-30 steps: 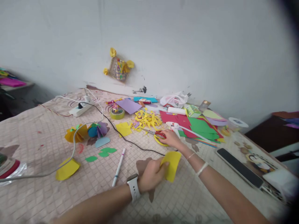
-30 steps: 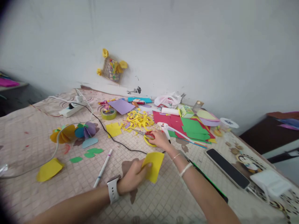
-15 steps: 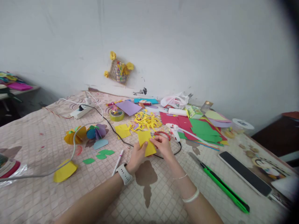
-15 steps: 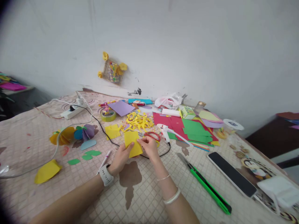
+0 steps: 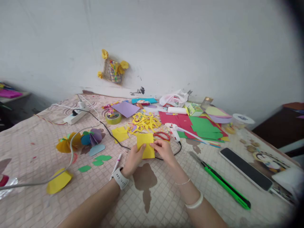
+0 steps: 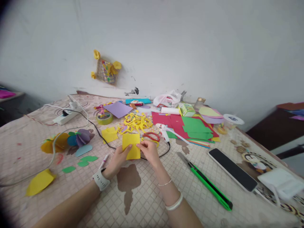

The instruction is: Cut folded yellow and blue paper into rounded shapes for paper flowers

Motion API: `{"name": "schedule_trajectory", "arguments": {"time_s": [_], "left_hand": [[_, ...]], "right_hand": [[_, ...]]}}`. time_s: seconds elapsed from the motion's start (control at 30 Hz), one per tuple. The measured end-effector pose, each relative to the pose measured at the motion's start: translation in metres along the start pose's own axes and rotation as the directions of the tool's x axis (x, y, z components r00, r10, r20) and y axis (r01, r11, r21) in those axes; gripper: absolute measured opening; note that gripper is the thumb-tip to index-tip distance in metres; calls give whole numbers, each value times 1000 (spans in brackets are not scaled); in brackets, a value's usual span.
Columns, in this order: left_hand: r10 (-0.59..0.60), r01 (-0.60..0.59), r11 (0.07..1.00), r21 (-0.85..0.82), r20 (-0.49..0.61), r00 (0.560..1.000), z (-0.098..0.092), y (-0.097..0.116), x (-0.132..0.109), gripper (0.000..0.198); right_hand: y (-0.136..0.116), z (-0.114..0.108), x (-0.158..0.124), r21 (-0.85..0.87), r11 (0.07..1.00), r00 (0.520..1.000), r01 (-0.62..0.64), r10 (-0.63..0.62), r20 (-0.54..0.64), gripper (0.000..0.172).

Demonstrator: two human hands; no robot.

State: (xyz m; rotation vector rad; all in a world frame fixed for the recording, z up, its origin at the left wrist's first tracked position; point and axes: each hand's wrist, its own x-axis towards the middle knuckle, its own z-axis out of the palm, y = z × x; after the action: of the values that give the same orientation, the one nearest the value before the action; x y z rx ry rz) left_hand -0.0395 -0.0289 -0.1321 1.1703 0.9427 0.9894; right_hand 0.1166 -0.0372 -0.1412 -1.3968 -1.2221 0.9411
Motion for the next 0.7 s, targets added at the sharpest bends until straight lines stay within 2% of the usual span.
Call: {"name": "schedule_trajectory", "arguments": {"time_s": [0.17, 0.3, 0.53, 0.7], "left_hand": [[6, -5, 999, -37, 16, 1000, -6, 0, 6, 43], [16, -15, 998, -61, 13, 1000, -8, 0, 7, 47], [22, -22, 998, -57, 0, 1000, -6, 2, 4, 50], [44, -43, 998, 47, -16, 999, -13, 3, 11, 46]], "right_hand": [[4, -4, 2, -84, 996, 998, 16, -11, 58, 27], [6, -4, 2, -106, 994, 999, -9, 14, 50, 20], [10, -8, 4, -30, 999, 999, -35, 35, -7, 18], [12, -10, 6, 19, 1000, 1000, -11, 11, 1, 17]]}}
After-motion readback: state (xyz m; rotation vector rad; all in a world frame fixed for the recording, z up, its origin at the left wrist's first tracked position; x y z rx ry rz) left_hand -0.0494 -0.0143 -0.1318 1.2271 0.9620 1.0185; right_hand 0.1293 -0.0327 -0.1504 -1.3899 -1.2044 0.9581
